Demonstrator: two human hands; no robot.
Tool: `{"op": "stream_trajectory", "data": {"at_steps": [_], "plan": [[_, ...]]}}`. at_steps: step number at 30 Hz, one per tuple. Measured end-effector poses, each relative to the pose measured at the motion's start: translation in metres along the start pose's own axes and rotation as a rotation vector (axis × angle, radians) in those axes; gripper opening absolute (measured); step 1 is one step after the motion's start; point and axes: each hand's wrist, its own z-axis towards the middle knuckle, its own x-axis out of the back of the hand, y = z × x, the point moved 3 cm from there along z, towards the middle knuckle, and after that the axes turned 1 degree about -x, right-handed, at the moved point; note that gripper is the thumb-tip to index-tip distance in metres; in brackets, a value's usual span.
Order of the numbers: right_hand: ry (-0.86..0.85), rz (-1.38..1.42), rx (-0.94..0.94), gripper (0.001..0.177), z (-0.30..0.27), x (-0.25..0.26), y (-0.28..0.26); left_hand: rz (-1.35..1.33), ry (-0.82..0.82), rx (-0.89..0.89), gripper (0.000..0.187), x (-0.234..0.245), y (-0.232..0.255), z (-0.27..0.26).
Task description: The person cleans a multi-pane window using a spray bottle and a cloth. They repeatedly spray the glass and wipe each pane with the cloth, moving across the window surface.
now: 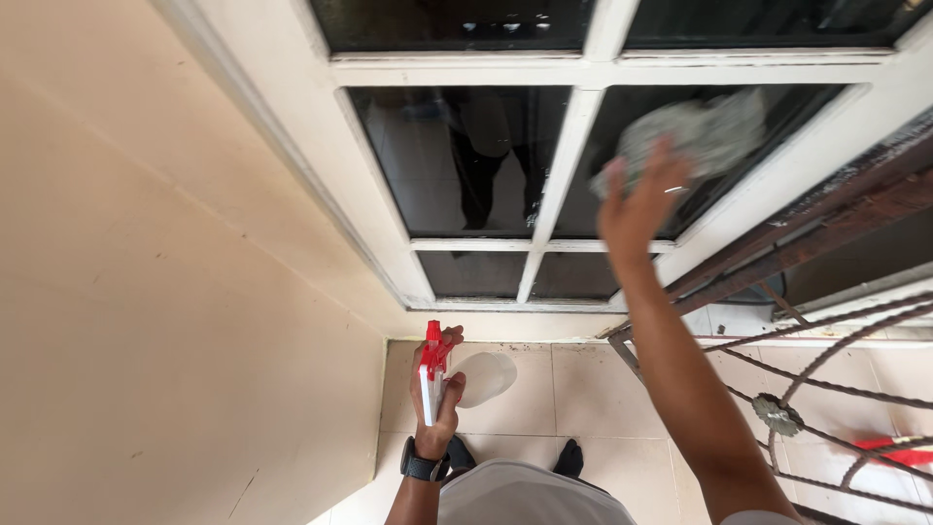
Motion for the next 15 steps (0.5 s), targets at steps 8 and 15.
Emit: {"op": "stream_trajectory", "data": {"at_steps": [8, 15], "plan": [[-0.384, -0.084, 0.171, 0.055, -0.172, -0.041, 0.046, 0.046, -0.014, -0.143, 0.057, -0.006, -0.011, 0.000], [-0.503, -0.077, -0.025, 0.037, -0.150, -0.069, 0.066, 0.040, 0.059, -0.117, 0.052, -0.004, -0.002, -0.004]]}}
